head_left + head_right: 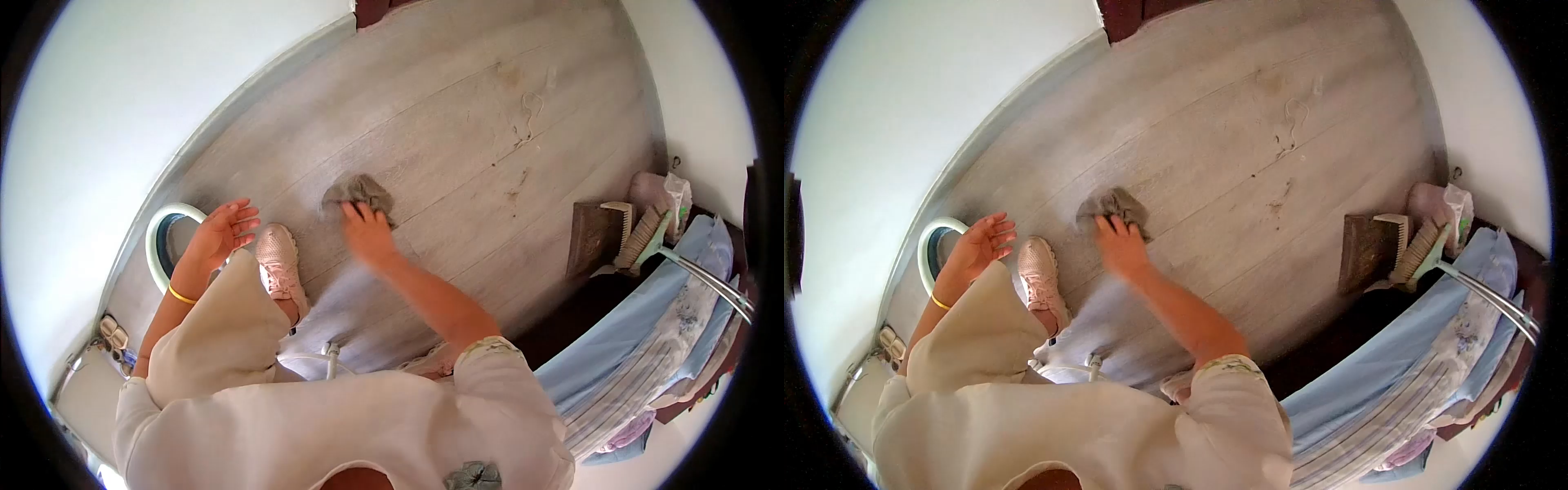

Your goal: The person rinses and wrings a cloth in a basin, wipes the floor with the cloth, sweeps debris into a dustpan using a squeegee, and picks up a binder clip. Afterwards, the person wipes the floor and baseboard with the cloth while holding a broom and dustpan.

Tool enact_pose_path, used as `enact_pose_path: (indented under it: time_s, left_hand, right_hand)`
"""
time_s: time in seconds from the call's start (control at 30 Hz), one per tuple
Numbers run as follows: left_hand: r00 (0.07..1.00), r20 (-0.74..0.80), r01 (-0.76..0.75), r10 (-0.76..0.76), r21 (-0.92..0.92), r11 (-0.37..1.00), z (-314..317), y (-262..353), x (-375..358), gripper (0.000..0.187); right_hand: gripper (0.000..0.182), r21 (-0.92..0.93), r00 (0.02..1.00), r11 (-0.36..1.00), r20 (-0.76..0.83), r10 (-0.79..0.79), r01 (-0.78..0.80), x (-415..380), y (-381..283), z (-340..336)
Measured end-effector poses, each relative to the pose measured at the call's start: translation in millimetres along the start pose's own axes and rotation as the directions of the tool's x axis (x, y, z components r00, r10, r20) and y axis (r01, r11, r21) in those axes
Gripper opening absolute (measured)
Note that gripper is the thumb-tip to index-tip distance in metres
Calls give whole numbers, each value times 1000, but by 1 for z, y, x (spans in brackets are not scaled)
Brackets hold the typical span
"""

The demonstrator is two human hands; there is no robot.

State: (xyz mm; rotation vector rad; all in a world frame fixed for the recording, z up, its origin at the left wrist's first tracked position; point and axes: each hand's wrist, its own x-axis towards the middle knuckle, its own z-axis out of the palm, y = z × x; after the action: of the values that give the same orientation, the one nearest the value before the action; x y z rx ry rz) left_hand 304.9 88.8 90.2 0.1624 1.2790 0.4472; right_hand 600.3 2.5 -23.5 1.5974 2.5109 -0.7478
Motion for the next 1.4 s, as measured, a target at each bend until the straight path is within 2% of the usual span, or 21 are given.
enact_pose_path:
  time_s: [0.13, 0.2, 0.37, 0.4, 0.43, 0.47, 0.5, 0.53, 0.63, 0.7, 0.77, 0.8, 0.83, 0.9, 1.03, 1.07, 1.13, 1.27, 1.33, 1.37, 1.4]
  left_hand:
    - [1000, -7, -3, 3, 14, 1000, 4, -4, -10, 38]
    - [1000, -8, -6, 6, 44, 999, 6, -6, -11, 38]
    - [1000, 27, -15, 13, 87, 996, 20, -8, -11, 39]
    - [1000, 24, -1, -1, 83, 997, 20, -10, -9, 39]
    - [1000, 17, 10, -11, 79, 997, 21, -11, -8, 40]
    - [1000, 21, 8, -10, 90, 996, 22, -12, -7, 40]
    - [1000, 24, 6, -9, 102, 995, 22, -12, -6, 41]
    - [1000, 24, 2, -5, 117, 993, 23, -12, -6, 41]
    - [1000, 23, 6, -9, 126, 992, 23, -14, -6, 42]
    - [999, -30, 21, -17, 159, 987, 27, -15, -13, 37]
    - [998, -57, 30, -20, 187, 982, 30, -17, -17, 38]
    - [998, -59, 33, -22, 197, 980, 27, -20, -18, 40]
    - [998, -55, 28, -17, 206, 978, 27, -20, -16, 43]
    - [1000, 0, 0, 0, 196, 981, 30, -19, -15, 42]
    - [999, -40, 30, -24, 178, 983, 42, -22, -21, 39]
    - [999, -41, 38, -31, 173, 984, 41, -23, -20, 40]
    - [998, -48, 51, -43, 168, 985, 36, -25, -20, 41]
    - [996, -81, -4, 31, 313, 950, 39, -24, -27, 40]
    - [997, -47, -37, 56, 334, 942, 29, -28, -31, 39]
    - [996, -71, -27, 55, 353, 935, 31, -31, -32, 38]
    - [994, -90, -21, 59, 371, 928, 35, -33, -34, 37]
  right_hand:
    - [40, -320, 944, 891, -43, 327, -323, 58, 89, -40]
    - [41, -55, 788, 860, -434, 438, -508, 78, 166, -49]
    - [39, 681, 671, 607, -227, 706, -409, 45, 156, -85]
    - [43, -39, 882, 929, -330, 336, -369, 15, 118, -85]
    - [24, 381, 826, 853, -296, 479, -357, -11, 82, -58]
    - [25, 589, 810, 656, -5, 587, -472, -38, 44, -51]
    - [29, 537, 824, 667, 100, 557, -516, -68, 12, -14]
    - [31, -9, 991, 995, 88, 99, -99, -101, -7, 7]
    - [39, 97, 998, 995, -54, 20, -15, -118, 3, 28]
    - [36, 314, 866, 808, 137, 481, -499, -86, 34, 19]
    - [35, -44, 932, 938, -134, 336, -344, -54, 101, 9]
    - [34, 184, 844, 844, -98, 527, -505, -34, 124, -39]
    - [32, -133, 847, 855, -281, 452, -500, -18, 161, -39]
    - [30, 38, 712, 785, -396, 580, -619, 1, 216, -66]
    - [37, 680, 602, 584, -256, 756, -443, -41, 165, -90]
    - [40, 557, 585, 661, -343, 735, -503, -68, 125, -69]
    - [31, 503, 727, 582, 149, 670, -639, -112, 64, -27]
    - [30, 278, 859, 878, -235, 455, -389, -184, 28, 91]
    - [33, 367, 838, 769, 55, 543, -523, -149, 64, 16]
    - [36, -26, 919, 919, -54, 391, -392, -136, 101, 47]
    - [40, -40, 873, 891, -224, 434, -453, -110, 146, 12]
